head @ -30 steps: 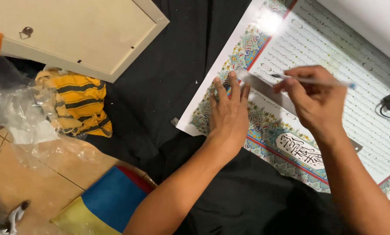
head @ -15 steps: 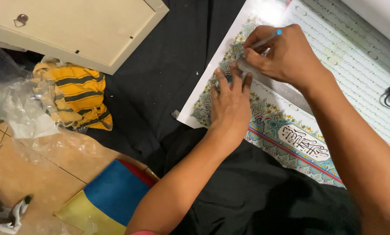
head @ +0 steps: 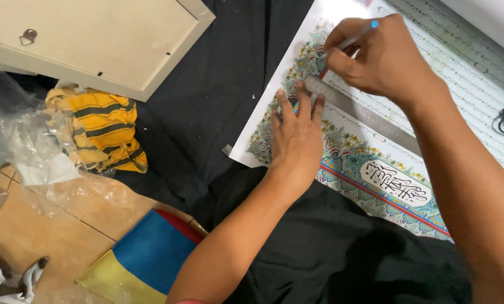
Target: Measuring dimensions of a calligraphic artwork using a tape measure and a metal ruler, then marking cutting lines with a pen.
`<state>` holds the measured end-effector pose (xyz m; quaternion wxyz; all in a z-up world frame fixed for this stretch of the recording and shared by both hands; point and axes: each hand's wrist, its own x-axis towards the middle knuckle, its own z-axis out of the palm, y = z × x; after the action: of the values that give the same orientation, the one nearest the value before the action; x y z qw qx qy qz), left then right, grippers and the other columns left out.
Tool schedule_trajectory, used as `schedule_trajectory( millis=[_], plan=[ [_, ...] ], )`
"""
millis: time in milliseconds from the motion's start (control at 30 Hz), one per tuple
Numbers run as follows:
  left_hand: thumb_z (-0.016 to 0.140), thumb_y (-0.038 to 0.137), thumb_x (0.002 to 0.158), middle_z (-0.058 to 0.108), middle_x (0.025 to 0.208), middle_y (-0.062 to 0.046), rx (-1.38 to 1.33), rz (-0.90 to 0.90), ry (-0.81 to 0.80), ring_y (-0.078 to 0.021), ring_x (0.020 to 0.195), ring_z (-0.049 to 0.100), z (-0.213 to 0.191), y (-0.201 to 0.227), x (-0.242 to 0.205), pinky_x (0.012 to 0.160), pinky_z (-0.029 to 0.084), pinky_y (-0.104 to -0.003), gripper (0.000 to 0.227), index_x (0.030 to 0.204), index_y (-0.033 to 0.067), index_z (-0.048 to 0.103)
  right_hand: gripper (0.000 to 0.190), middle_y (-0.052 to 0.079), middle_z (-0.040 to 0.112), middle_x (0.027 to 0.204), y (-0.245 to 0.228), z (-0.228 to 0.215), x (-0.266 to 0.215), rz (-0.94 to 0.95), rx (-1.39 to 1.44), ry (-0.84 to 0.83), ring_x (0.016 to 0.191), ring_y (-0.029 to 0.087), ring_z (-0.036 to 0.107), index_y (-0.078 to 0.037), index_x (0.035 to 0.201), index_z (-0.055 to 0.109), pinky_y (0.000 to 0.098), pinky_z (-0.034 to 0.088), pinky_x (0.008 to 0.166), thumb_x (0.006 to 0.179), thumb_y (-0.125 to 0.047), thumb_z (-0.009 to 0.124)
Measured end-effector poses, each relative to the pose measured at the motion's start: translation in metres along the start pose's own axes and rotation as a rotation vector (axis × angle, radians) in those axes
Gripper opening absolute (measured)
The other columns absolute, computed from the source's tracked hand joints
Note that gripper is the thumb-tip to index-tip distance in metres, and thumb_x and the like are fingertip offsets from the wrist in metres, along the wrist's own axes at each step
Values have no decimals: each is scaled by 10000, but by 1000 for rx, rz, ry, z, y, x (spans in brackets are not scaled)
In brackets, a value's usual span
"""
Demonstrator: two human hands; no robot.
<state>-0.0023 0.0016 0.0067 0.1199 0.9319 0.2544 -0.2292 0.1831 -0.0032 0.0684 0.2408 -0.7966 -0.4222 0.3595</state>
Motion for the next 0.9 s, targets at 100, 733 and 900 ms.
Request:
schedule_trajectory(
  millis=[100,733,900],
  plan=[
    [428,176,994,203,1657,-176,31,13,-28,-555,1462,253,-6,-1,-1,1109,411,-587,602,1588,248,357,140,29,630,760,26,-6,-6,39,93,99,675,99,519,-65,989,729,280,395,571,908,-83,616],
    [468,184,979,192,1667,-194,6,41,-65,-559,1468,261,-15,-3,-2,1066,446,-554,646,1607,223,321,208,258,682,1102,82,62,-101,-397,-121,531,1021,389,664,28,1139,623,453,516,871,1008,-55,761],
    [484,196,970,172,1679,-177,31,22,-86,-554,1481,247,-12,-2,0,1081,435,-546,670,1612,256,301,433,312,495,1199,89,75,-117,-340,-140,421,1139,459,600,62,1322,509,504,512,964,988,-26,769]
  ],
)
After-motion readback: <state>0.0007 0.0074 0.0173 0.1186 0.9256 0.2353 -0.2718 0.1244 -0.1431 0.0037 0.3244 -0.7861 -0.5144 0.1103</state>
